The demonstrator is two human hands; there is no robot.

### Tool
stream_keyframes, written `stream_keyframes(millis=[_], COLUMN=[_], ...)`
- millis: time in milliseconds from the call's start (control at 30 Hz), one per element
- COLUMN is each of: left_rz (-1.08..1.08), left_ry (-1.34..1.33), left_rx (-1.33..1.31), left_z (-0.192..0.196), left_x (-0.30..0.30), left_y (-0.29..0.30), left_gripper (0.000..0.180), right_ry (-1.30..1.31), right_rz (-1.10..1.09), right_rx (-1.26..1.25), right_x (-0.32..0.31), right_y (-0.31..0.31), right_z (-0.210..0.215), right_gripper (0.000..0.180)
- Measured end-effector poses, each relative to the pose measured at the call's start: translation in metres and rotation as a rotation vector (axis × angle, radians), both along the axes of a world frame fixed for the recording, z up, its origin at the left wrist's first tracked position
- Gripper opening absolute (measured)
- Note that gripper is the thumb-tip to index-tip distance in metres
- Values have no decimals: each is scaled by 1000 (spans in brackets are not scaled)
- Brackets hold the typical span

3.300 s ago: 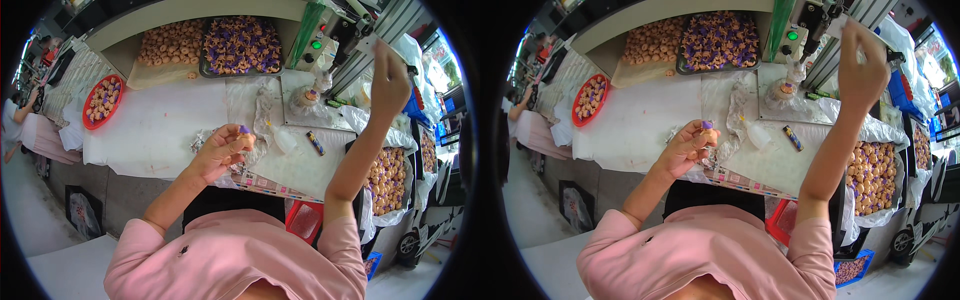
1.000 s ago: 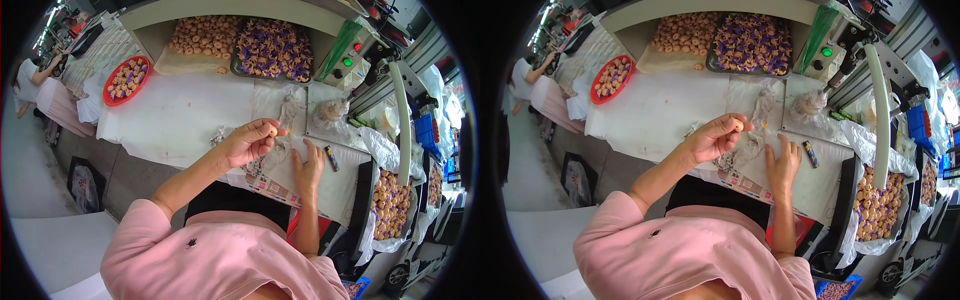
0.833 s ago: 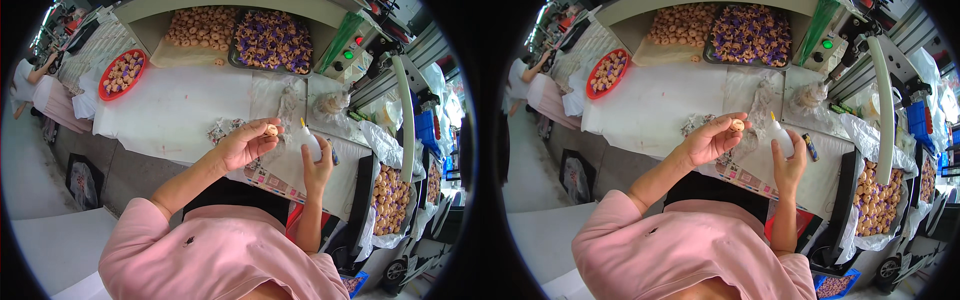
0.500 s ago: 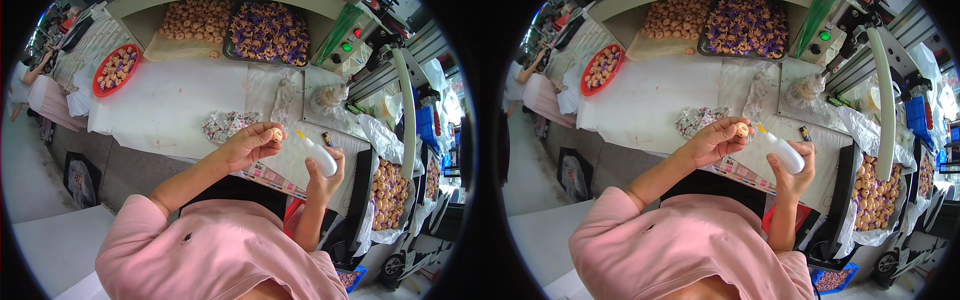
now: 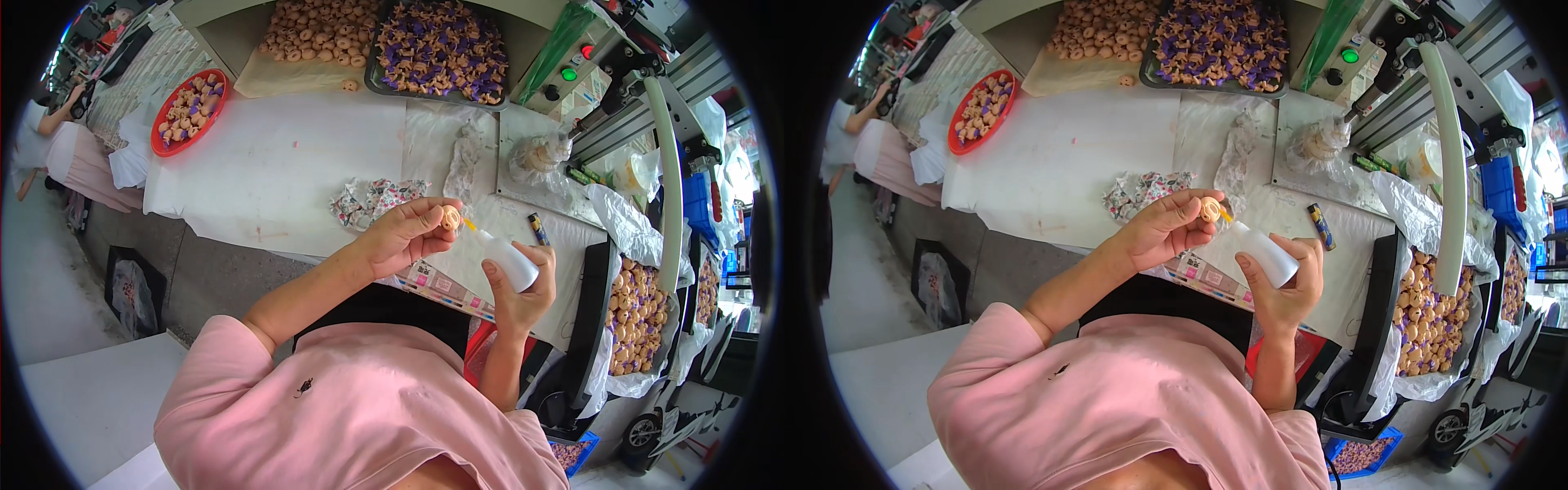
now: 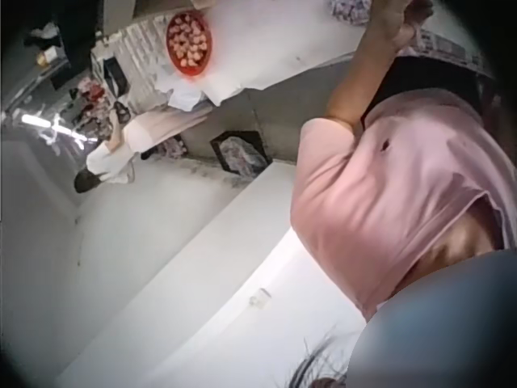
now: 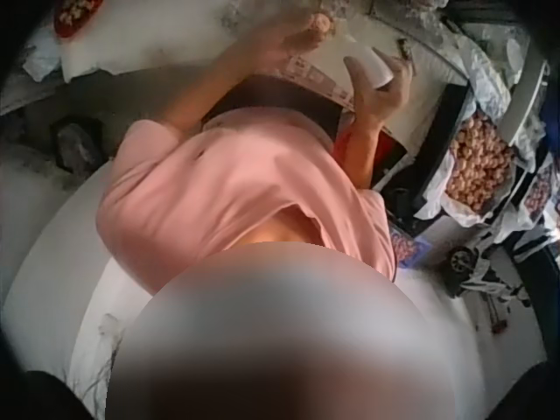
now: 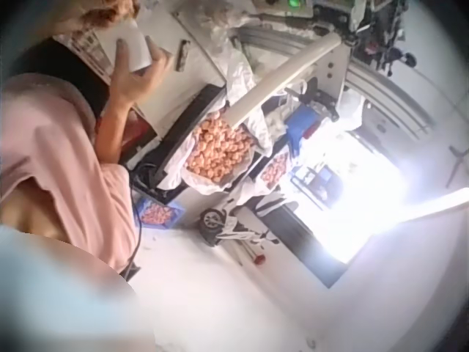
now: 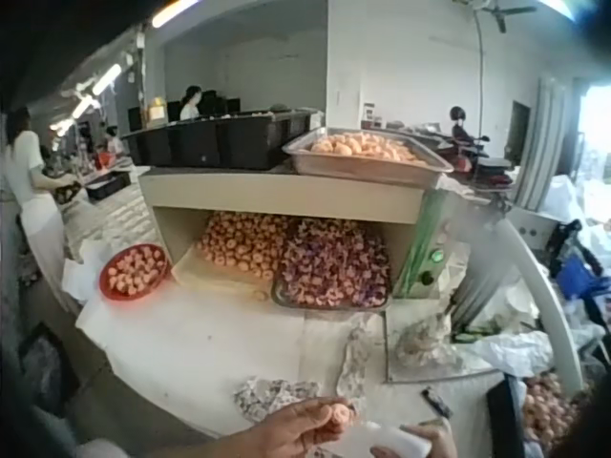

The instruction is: Assembling small pottery figurines by applying adhesive and attaching hair/hat pieces to clay heads.

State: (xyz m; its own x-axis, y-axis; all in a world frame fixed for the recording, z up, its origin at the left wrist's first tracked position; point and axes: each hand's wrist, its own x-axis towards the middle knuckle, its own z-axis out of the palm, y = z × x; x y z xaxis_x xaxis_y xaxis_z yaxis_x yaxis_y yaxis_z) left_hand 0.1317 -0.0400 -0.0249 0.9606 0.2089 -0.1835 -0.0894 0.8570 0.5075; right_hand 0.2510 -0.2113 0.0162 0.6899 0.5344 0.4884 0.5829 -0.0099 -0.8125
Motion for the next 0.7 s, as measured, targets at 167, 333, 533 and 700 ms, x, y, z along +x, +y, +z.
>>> stream_keyframes(millis=[167,333,533,700], left_rz=[8,0,3,41], left_ry=[14,13,-1,34], left_rx=[1,1,-6,37], left_z=[2,2,1,0], left_x=[1,1,1,1], left_y=[-1,-2,-3,-4], left_gripper=[38,38,37,36], right_ry=[19,-13,-26,-57], right_rz=[9,5,-22,-38], right_rx=[-36,-49,-53,-59], right_x=[-2,-2,-1,-2], right_y=[0,-1,-1,-4], right_z=[3,4,5,7], right_gripper=[40,39,38,36])
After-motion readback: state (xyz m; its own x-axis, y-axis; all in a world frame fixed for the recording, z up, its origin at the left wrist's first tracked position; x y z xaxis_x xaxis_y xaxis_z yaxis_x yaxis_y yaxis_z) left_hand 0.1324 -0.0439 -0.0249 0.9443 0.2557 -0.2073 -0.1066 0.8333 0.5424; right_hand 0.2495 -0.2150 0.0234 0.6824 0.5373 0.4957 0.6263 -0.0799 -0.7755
